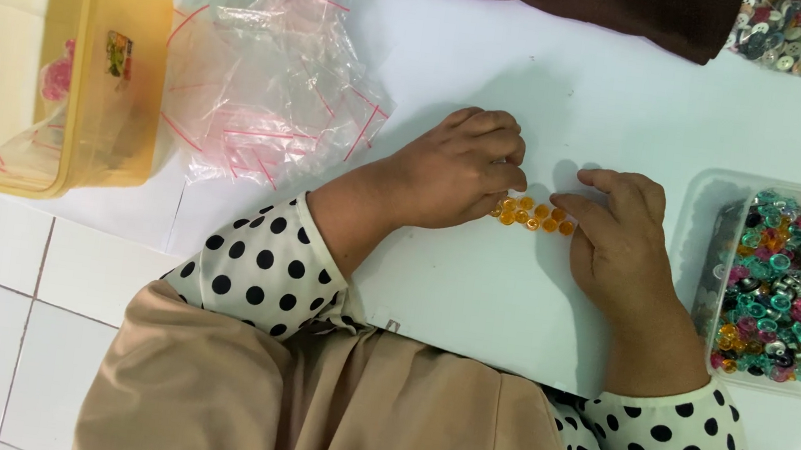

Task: Sorting small colored buttons and placing them into small plastic bags

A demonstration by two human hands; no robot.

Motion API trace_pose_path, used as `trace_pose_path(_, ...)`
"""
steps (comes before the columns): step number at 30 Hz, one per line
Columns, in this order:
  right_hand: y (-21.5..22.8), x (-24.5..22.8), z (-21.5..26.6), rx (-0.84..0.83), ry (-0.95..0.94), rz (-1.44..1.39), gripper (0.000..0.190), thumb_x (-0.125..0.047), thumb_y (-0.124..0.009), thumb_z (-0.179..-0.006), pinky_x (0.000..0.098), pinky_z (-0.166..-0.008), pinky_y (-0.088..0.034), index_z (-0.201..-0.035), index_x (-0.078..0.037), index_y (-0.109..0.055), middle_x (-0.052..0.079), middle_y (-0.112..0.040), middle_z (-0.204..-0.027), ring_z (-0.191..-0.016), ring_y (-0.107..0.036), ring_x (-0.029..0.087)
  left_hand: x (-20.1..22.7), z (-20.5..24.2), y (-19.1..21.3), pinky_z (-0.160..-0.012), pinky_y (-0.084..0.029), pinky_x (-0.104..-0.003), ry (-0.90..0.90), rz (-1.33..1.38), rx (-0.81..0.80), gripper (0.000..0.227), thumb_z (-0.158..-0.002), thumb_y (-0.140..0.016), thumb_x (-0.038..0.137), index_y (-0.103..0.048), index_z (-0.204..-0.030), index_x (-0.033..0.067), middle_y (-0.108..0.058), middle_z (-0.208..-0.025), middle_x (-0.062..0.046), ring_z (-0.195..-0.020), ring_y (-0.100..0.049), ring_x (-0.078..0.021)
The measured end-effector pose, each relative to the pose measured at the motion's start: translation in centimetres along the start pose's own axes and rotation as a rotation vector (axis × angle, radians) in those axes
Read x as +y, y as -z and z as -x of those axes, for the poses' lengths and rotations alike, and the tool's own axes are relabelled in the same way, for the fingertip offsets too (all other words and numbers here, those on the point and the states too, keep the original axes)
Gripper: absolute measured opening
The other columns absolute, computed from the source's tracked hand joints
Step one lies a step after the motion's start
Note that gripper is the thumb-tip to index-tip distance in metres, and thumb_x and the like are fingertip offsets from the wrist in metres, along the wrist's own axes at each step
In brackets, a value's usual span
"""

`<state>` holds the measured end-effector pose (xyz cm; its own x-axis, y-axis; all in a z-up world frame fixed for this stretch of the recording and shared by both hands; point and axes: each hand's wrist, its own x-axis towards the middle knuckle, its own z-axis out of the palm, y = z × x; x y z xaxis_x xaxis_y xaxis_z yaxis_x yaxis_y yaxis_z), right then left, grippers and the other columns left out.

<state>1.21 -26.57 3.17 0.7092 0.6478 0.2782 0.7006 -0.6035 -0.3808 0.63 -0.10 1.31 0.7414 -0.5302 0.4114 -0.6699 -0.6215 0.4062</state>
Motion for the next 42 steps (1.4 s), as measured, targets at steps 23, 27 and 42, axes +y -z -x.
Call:
trace_pose_path(23,-3.5,-9.4,-5.2,0.097,0.429,0.189,0.017,-0.015,-0.068,-0.097,0.0446,-0.101,-0.039,-0.113,-0.012,-0.072,0.014,-0.062,-0.131,-0.106,-0.057,0.029,9.5,17.5,6.3,-0.092,-0.050,-0.047,0.049,0.301,0.226,0.018,-0.100,-0.067,0.023,-0.068,-0.114,0.0125,-0.063,-0.106,-0.007,-0.107,-0.064,-0.0322)
trace_pose_path(27,-6.5,-12.4,-9.9,-0.010,0.441,0.139,0.034,-0.029,-0.072,-0.097,0.0483,-0.100,-0.041,-0.125,-0.011,-0.067,0.013,-0.061,-0.129,-0.111,-0.056,0.032,8.8,21.1,5.1,-0.094,-0.053,-0.050,0.123,0.242,0.406,0.020,-0.100,-0.067,0.027,-0.071,-0.115,0.0141,-0.065,-0.105,-0.006,-0.110,-0.065,-0.0348)
trace_pose_path(42,-12.3,-12.1,-12.8,0.084,0.316,-0.058,0.047,-0.018,-0.090,-0.075,0.0469,-0.100,-0.044,-0.110,-0.010,-0.060,0.012,-0.059,-0.121,-0.114,-0.060,0.032,9.0,22.0,3.0,-0.090,-0.053,-0.042,0.089,0.135,0.615,0.017,-0.098,-0.067,0.033,-0.073,-0.106,0.0195,-0.065,-0.106,-0.001,-0.109,-0.068,-0.0274)
